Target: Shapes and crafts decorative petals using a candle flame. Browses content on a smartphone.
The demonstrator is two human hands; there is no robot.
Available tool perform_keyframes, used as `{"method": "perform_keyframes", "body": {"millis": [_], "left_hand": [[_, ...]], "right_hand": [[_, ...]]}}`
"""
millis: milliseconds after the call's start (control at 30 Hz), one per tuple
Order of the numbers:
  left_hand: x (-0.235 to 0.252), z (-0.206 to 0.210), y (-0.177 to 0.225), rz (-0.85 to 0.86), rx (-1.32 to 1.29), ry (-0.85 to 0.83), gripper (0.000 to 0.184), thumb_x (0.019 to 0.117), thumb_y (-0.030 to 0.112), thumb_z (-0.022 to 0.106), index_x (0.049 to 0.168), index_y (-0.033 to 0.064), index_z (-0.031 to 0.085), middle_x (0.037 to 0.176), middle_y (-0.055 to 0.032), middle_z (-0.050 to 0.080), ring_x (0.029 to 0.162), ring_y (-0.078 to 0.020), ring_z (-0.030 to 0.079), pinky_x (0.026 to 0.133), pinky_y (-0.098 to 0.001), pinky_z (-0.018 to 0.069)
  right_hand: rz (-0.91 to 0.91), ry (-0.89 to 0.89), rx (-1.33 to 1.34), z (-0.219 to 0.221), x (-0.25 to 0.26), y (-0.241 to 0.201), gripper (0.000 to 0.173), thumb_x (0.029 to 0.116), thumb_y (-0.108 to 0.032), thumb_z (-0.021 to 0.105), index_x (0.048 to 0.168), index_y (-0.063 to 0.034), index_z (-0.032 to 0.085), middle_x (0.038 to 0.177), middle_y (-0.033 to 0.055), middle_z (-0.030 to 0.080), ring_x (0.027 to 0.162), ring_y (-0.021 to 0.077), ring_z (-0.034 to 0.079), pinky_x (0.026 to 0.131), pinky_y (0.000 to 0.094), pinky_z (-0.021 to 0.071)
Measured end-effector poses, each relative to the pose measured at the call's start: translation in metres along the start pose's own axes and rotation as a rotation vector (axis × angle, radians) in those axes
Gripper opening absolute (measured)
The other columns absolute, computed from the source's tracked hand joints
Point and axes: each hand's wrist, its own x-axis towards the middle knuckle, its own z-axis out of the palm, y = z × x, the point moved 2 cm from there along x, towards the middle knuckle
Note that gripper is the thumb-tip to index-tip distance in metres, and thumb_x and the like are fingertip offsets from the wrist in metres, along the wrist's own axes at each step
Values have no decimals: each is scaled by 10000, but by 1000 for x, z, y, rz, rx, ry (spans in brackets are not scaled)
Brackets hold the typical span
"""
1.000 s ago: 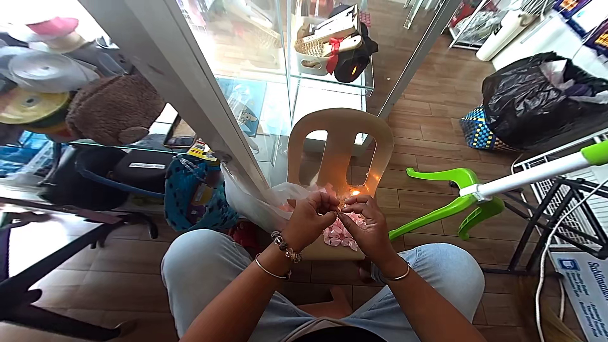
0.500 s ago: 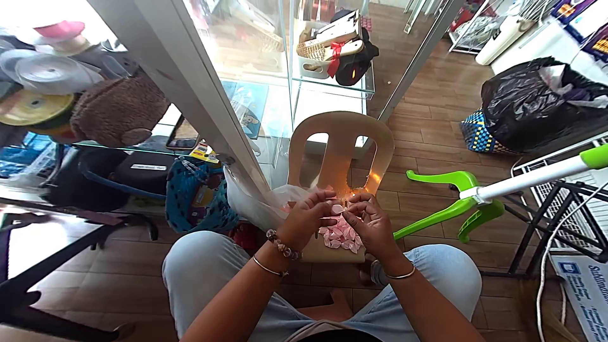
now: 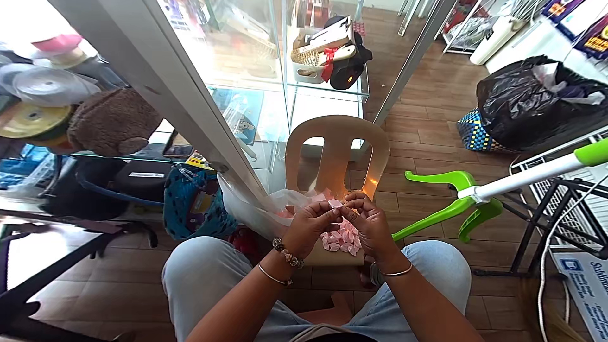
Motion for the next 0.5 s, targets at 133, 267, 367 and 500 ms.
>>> {"method": "perform_keyframes", "body": {"millis": [133, 267, 367, 500], "left_hand": [[0, -1, 0, 56, 23, 6, 61, 987, -27, 609, 1033, -9, 646, 905, -70, 731, 818, -142, 723, 778, -288, 611], [1, -3, -1, 66, 17, -4, 54, 1005, -16, 581, 1017, 1, 631, 903, -71, 725, 817, -139, 718, 774, -285, 606], [1, -3, -1, 61, -17, -9, 66, 1014, -17, 559, 1012, 6, 621, 896, -77, 720, 811, -144, 715, 769, -289, 604], [-2, -2, 1, 44, -35, -6, 81, 1017, -18, 549, 1017, 6, 626, 901, -71, 716, 815, -143, 714, 778, -293, 606]], "right_hand": [[8, -13, -3, 0, 1, -1, 50, 888, -77, 750, 871, -41, 720, 1143, 64, 641, 1022, 96, 634, 885, 246, 564], [-30, -16, -59, 2, 1, -5, 62, 884, -83, 757, 897, -34, 722, 1175, 64, 627, 1012, 75, 637, 850, 216, 574], [-249, -25, -268, 2, 0, -7, 208, 894, -150, 766, 1056, -25, 728, 1238, 83, 619, 1051, 88, 632, 888, 233, 563], [-480, -32, -460, 0, 1, -9, 165, 927, -174, 742, 1041, -57, 762, 1240, 106, 616, 1121, 109, 603, 974, 254, 527]]}}
